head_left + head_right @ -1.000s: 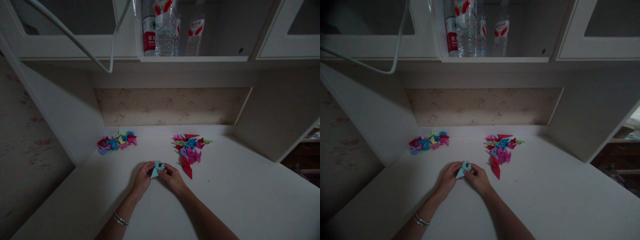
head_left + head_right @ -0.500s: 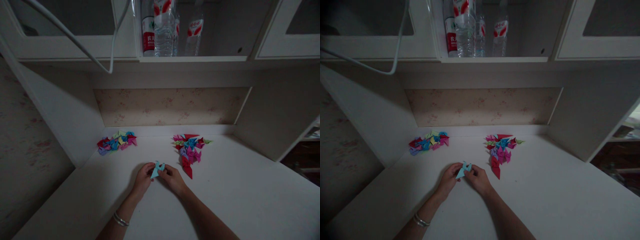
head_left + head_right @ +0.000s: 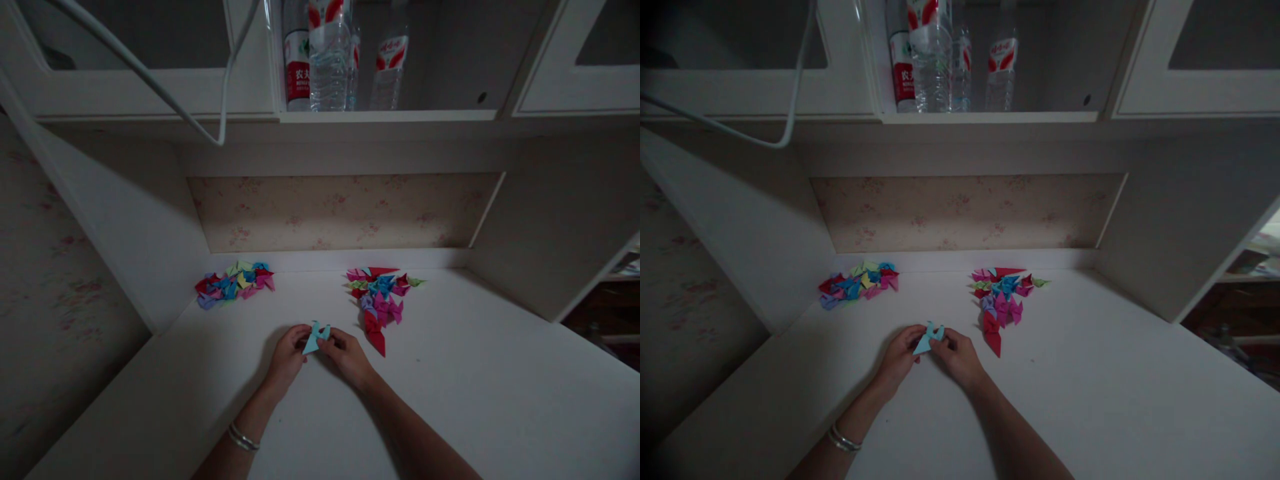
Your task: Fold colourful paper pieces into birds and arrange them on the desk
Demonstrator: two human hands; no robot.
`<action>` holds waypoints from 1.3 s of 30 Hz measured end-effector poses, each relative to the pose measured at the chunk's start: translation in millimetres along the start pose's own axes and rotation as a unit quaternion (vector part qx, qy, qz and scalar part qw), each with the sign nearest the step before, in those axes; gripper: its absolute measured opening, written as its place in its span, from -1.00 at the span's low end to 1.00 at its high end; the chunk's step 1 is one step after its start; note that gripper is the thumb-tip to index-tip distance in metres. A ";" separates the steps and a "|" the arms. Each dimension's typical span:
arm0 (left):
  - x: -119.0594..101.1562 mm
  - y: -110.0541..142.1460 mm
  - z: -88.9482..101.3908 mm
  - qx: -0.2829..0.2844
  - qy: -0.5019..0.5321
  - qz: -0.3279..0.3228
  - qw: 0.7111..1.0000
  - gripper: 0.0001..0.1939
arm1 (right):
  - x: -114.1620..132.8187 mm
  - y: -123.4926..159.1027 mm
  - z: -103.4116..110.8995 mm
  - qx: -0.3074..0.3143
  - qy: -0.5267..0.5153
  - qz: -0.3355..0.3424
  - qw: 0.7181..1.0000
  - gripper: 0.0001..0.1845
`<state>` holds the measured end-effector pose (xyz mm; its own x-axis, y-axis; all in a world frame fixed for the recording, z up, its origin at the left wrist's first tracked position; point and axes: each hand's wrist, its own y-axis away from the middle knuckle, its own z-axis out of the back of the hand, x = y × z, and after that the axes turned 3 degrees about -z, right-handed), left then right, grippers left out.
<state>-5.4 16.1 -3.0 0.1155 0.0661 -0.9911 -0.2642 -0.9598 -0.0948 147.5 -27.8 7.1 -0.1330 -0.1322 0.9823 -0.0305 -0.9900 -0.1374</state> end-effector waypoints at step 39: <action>-4.0 2.2 0.6 0.017 -0.017 0.003 1.000 -0.54 | -3.0 -0.7 0.8 0.001 -0.008 0.003 1.000 -0.69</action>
<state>-7.1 13.9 0.8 0.0807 0.0701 -0.9943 -0.2982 -0.9501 -0.0912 148.7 -26.7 4.4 -0.1173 -0.1397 0.9832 -0.0284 -0.9892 -0.1439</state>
